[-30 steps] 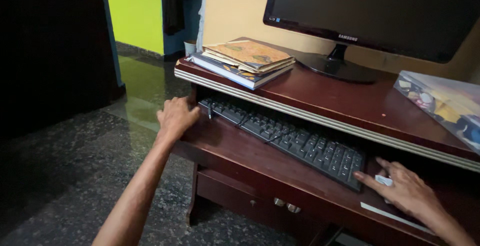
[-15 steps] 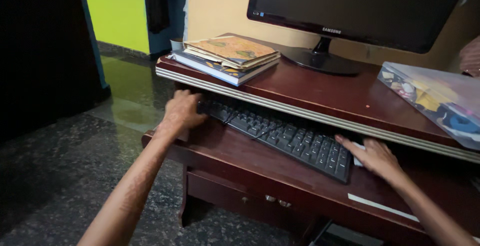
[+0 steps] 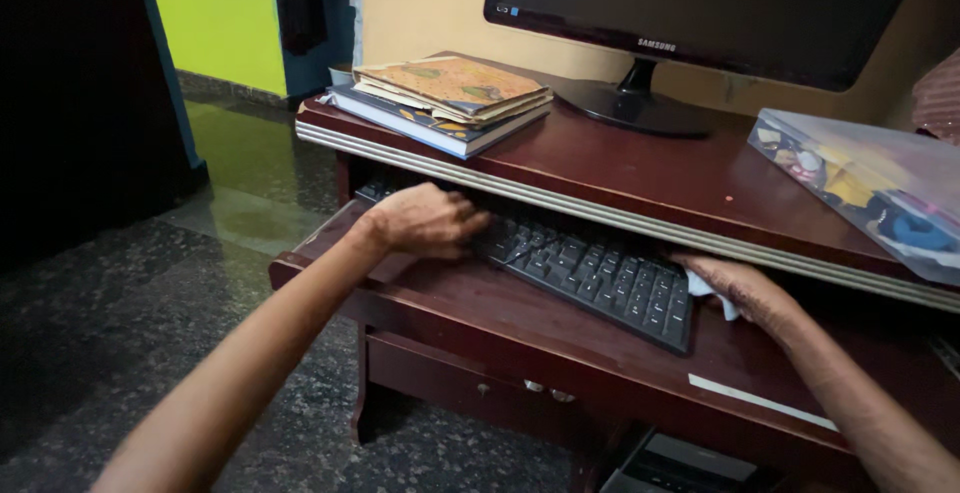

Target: The person removes a keyboard from a desk, places it on the floor, and wipes it with a white cloth. They then wipe the desk surface with the same cloth.

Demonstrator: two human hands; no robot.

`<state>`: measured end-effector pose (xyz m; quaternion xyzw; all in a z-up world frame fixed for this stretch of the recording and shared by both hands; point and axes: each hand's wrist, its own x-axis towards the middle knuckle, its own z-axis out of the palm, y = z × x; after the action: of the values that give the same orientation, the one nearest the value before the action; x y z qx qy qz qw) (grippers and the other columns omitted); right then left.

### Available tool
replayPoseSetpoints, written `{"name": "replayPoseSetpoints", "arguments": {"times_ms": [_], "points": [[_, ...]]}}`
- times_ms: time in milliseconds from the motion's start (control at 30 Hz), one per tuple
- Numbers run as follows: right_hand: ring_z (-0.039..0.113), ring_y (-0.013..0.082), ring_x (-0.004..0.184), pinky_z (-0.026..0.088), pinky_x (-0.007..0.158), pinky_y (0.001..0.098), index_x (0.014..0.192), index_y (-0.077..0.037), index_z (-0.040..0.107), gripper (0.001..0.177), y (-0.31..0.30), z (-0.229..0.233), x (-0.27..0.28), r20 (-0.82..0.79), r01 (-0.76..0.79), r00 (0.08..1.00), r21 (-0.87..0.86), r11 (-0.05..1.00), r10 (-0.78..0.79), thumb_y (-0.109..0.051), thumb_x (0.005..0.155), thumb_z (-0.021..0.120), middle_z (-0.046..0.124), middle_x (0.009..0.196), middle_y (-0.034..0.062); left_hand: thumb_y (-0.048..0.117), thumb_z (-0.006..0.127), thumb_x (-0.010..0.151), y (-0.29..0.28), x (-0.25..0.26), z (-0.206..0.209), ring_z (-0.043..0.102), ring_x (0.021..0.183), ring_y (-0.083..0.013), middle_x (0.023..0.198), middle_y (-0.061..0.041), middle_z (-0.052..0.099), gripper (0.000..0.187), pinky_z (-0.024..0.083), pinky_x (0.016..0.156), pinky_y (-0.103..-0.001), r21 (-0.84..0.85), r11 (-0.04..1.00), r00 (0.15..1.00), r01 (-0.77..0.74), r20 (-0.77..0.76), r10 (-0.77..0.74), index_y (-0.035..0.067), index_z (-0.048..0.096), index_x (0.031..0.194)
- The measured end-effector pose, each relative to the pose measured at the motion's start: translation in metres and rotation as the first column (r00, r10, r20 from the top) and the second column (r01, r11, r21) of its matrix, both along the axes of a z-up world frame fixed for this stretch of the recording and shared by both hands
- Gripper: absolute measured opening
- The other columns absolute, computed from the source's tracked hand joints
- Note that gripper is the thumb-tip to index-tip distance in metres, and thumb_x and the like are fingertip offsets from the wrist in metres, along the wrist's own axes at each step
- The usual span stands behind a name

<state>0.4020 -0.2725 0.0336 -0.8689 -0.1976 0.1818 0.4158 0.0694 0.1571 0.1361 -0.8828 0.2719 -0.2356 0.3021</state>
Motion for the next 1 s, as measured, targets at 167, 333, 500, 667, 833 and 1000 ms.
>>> {"name": "replayPoseSetpoints", "arguments": {"times_ms": [167, 333, 500, 667, 833, 1000], "points": [[0.059, 0.0184, 0.097, 0.046, 0.08, 0.0383, 0.139, -0.021, 0.068, 0.054, 0.0, -0.004, 0.003, -0.07, -0.03, 0.997, 0.079, 0.996, 0.036, -0.052, 0.097, 0.056, 0.072, 0.118, 0.0084, 0.022, 0.065, 0.092, -0.003, 0.004, -0.007, 0.072, 0.077, -0.019, 0.078, -0.004, 0.069, 0.022, 0.056, 0.052, -0.032, 0.256, 0.957, 0.987, 0.137, 0.047, -0.154, 0.003, 0.067, 0.103], [0.047, 0.0197, 0.092, 0.038, 0.066, 0.0339, 0.139, -0.025, 0.073, 0.053, 0.0, 0.013, -0.023, -0.089, -0.026, 0.996, 0.043, 0.999, 0.029, -0.053, 0.096, 0.059, 0.069, 0.114, 0.0121, 0.011, 0.06, 0.09, -0.006, 0.001, -0.007, 0.071, 0.076, -0.0166, 0.08, -0.005, 0.068, 0.011, 0.056, 0.049, -0.03, 0.202, 0.962, 0.971, 0.186, 0.11, -0.211, 0.002, 0.066, 0.094], [0.062, 0.0154, 0.103, 0.049, 0.074, 0.0304, 0.134, -0.028, 0.072, 0.058, 0.001, 0.05, -0.062, -0.182, -0.035, 0.982, 0.049, 0.998, 0.044, -0.053, 0.082, 0.066, 0.072, 0.131, 0.0016, 0.014, 0.062, 0.082, 0.001, -0.002, -0.01, 0.071, 0.076, -0.0175, 0.079, -0.004, 0.068, 0.015, 0.056, 0.048, -0.03, 0.206, 0.958, 0.961, 0.198, 0.152, -0.231, 0.004, 0.066, 0.091], [0.053, 0.0074, 0.062, 0.042, 0.046, 0.0217, 0.134, -0.008, 0.066, 0.06, -0.015, 0.06, -0.072, -0.364, -0.132, 0.903, 0.272, 0.953, 0.228, -0.031, 0.081, 0.079, 0.072, 0.109, 0.0057, 0.015, 0.063, 0.087, 0.013, 0.0, -0.012, 0.07, 0.073, -0.0172, 0.079, -0.003, 0.068, 0.019, 0.056, 0.052, -0.031, 0.199, 0.972, 0.971, 0.122, 0.18, -0.159, 0.003, 0.067, 0.1], [0.049, 0.0056, 0.045, 0.034, 0.029, 0.0179, 0.136, -0.001, 0.054, 0.056, -0.031, 0.06, -0.081, -0.515, -0.158, 0.73, 0.513, 0.844, 0.45, -0.021, 0.09, 0.078, 0.061, 0.083, 0.008, 0.02, 0.063, 0.088, 0.018, -0.008, -0.011, 0.07, 0.074, -0.0186, 0.079, -0.004, 0.069, 0.033, 0.057, 0.053, -0.032, 0.111, 0.986, 0.974, 0.121, 0.178, -0.139, -0.002, 0.068, 0.112], [0.051, 0.0072, 0.05, 0.041, 0.039, 0.0208, 0.136, -0.005, 0.058, 0.06, -0.065, 0.076, -0.124, -0.48, 0.123, 0.874, 0.38, 0.917, 0.082, -0.018, 0.079, 0.073, 0.07, 0.093, 0.0107, 0.018, 0.063, 0.085, -0.002, -0.026, -0.007, 0.071, 0.08, -0.0184, 0.089, -0.006, 0.07, 0.042, 0.058, 0.058, -0.032, 0.102, 0.99, 0.964, 0.095, 0.239, -0.117, -0.002, 0.065, 0.122]]}}
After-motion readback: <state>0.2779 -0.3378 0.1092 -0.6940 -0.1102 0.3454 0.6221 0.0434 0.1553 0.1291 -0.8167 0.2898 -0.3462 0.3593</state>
